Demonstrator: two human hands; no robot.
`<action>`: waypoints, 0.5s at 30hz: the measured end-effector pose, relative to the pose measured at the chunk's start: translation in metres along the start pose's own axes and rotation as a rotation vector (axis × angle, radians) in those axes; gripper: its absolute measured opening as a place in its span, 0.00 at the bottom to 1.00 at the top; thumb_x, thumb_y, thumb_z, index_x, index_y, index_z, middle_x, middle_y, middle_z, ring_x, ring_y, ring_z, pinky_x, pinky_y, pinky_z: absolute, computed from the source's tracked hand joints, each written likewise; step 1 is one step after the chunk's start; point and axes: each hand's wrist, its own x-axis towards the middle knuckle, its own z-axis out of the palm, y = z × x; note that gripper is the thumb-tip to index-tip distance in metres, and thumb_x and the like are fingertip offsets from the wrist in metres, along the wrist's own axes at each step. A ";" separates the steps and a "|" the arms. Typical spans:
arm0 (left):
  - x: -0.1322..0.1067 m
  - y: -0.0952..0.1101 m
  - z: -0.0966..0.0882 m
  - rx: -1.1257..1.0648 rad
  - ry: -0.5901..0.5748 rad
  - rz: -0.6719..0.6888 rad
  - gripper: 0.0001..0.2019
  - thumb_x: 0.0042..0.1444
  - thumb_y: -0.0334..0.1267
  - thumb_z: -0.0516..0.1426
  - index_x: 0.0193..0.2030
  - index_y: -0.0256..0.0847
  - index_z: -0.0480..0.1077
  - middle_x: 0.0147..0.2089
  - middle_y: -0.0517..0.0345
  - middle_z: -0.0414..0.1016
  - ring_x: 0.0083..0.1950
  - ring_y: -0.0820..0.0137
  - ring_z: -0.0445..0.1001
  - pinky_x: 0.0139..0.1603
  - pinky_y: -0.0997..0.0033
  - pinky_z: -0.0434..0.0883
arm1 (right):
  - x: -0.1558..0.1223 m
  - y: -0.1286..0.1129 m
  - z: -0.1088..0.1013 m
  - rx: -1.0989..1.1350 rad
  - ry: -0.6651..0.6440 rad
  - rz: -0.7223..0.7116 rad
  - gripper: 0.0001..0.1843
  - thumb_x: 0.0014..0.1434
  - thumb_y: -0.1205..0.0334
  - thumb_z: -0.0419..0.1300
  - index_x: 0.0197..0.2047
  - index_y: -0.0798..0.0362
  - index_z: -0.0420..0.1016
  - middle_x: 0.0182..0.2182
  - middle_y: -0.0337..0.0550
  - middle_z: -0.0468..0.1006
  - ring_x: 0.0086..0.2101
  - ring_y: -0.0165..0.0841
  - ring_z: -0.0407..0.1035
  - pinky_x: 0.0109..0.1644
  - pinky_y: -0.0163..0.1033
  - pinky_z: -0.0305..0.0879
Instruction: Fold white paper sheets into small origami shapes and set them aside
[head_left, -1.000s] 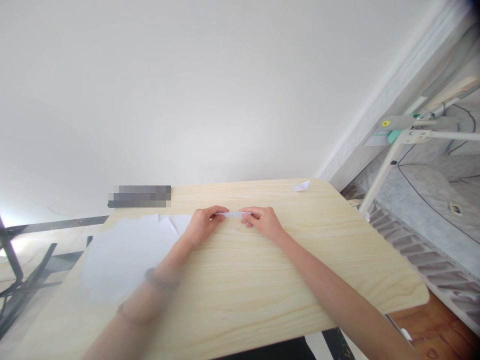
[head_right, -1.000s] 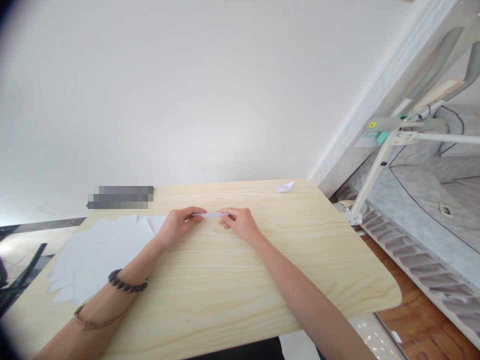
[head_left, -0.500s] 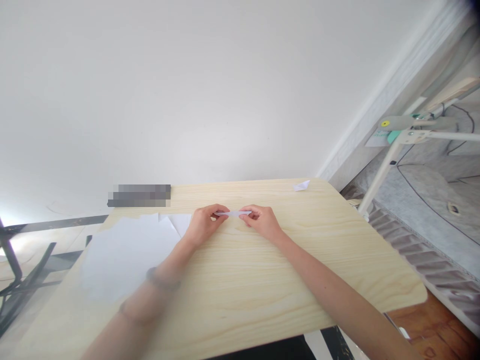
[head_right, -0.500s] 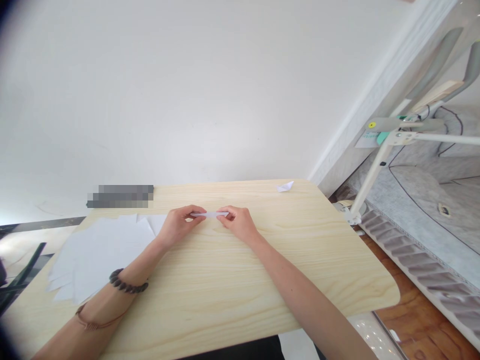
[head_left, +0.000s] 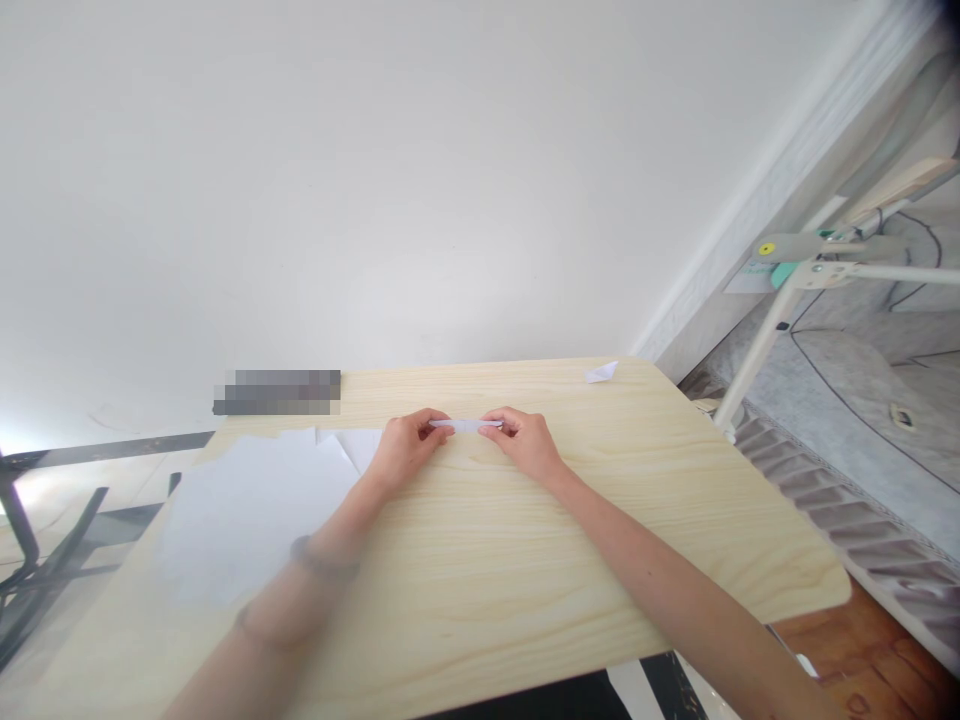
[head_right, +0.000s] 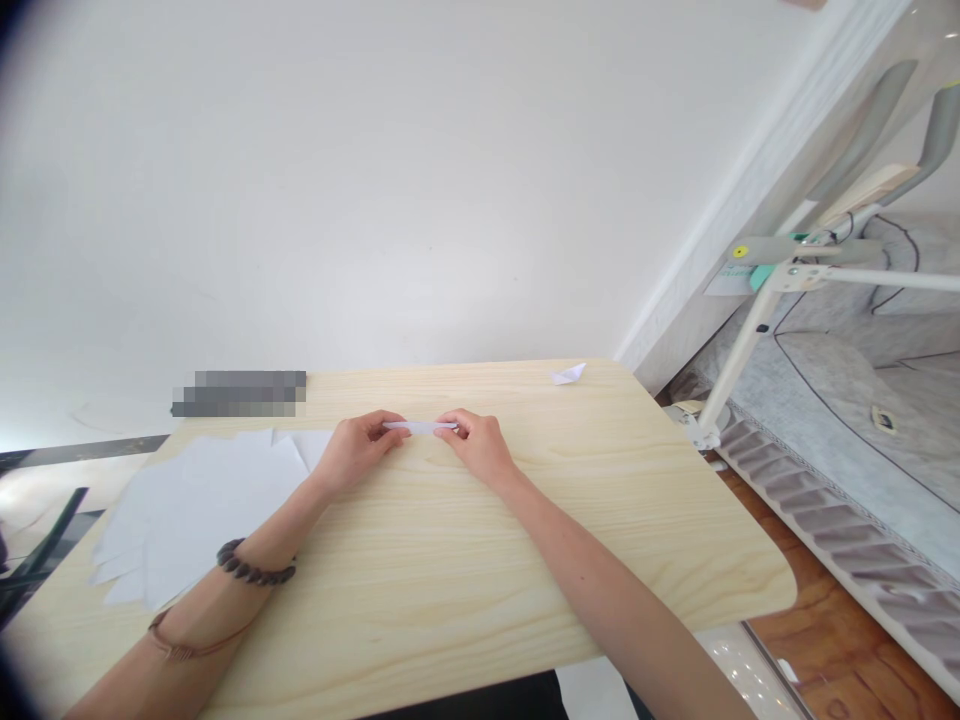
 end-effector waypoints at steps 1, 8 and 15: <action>0.000 0.001 0.000 0.024 0.007 0.009 0.14 0.51 0.46 0.51 0.37 0.39 0.70 0.26 0.59 0.73 0.27 0.71 0.70 0.28 0.75 0.65 | 0.000 0.000 0.000 -0.010 0.014 -0.005 0.11 0.51 0.56 0.56 0.34 0.52 0.75 0.21 0.37 0.73 0.19 0.26 0.62 0.23 0.31 0.57; 0.000 0.005 0.003 0.069 0.042 0.024 0.13 0.52 0.45 0.51 0.38 0.40 0.70 0.29 0.58 0.74 0.28 0.72 0.70 0.31 0.75 0.65 | 0.000 0.000 0.003 -0.007 0.045 0.043 0.14 0.51 0.54 0.56 0.37 0.52 0.75 0.22 0.38 0.75 0.17 0.25 0.63 0.22 0.31 0.59; -0.004 0.007 -0.001 0.029 -0.073 0.034 0.15 0.52 0.47 0.50 0.38 0.40 0.71 0.33 0.57 0.75 0.29 0.71 0.70 0.30 0.75 0.65 | -0.001 0.004 0.000 0.045 -0.074 0.047 0.12 0.51 0.55 0.56 0.35 0.51 0.74 0.25 0.38 0.76 0.16 0.23 0.61 0.18 0.30 0.57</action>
